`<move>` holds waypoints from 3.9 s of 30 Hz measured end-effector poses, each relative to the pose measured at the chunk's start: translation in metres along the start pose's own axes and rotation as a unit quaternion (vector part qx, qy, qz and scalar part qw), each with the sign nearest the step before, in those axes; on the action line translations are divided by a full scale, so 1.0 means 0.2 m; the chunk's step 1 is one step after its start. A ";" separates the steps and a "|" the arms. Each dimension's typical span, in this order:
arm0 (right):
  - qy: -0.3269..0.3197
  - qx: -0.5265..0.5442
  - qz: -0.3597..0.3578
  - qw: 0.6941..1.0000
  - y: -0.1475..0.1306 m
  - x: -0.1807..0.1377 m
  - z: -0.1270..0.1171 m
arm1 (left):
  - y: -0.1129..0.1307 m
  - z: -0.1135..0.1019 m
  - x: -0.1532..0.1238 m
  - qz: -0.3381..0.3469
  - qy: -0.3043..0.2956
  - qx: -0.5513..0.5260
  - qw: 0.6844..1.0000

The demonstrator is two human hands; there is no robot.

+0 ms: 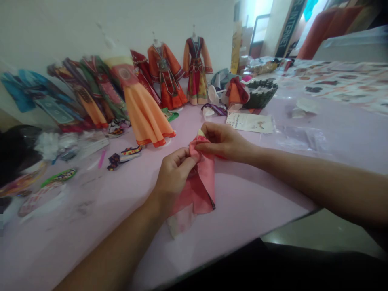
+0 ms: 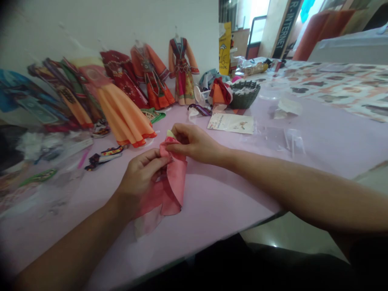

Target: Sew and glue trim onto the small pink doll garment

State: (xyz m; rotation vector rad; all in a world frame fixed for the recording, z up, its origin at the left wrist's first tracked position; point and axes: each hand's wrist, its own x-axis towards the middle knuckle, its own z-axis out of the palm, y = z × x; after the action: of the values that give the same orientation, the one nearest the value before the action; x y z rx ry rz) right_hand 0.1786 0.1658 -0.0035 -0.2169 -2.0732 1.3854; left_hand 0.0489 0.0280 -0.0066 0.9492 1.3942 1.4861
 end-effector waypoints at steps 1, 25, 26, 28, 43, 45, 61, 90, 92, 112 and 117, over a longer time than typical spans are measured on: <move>0.002 0.000 0.000 1.000 0.00 0.00 0.00 | 0.00 0.00 0.00 -0.001 0.000 -0.003 1.000; 0.030 -0.028 0.019 0.999 -0.01 -0.02 0.05 | 0.00 0.00 -0.02 -0.034 -0.002 -0.070 0.997; 0.033 -0.037 0.015 0.999 -0.01 -0.02 0.05 | 0.00 0.00 -0.02 -0.037 -0.004 -0.075 0.997; 0.043 -0.061 0.004 0.997 -0.01 -0.02 0.05 | 0.00 0.01 -0.02 -0.044 -0.012 -0.091 0.995; 0.036 -0.096 0.020 0.995 -0.04 -0.02 0.06 | 0.00 0.01 -0.01 -0.049 -0.012 -0.143 0.988; 0.005 -0.077 0.042 0.996 -0.07 -0.02 0.04 | -0.01 0.01 0.00 -0.050 -0.008 -0.138 0.989; 0.001 -0.111 -0.055 0.992 -0.07 -0.03 0.00 | 0.02 0.01 0.01 0.017 0.069 -0.106 0.992; -0.042 -0.045 0.016 0.998 -0.05 -0.03 0.02 | 0.02 0.00 0.00 0.024 0.094 -0.083 0.992; -0.048 -0.032 0.028 0.998 -0.06 -0.03 0.02 | 0.02 0.00 0.00 0.024 0.094 -0.080 0.992; -0.060 0.024 0.060 0.996 -0.08 -0.03 0.02 | 0.03 0.02 -0.01 0.027 0.098 -0.078 0.992; -0.067 -0.049 0.018 0.996 -0.06 -0.03 0.02 | 0.03 0.02 0.00 0.028 0.082 -0.103 0.991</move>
State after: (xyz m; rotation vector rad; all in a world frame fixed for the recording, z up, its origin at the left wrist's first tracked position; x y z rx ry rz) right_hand 0.1833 0.1540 0.0025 -0.2065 -2.2613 1.3536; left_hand 0.0526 0.0289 -0.0002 0.7556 1.3065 1.7453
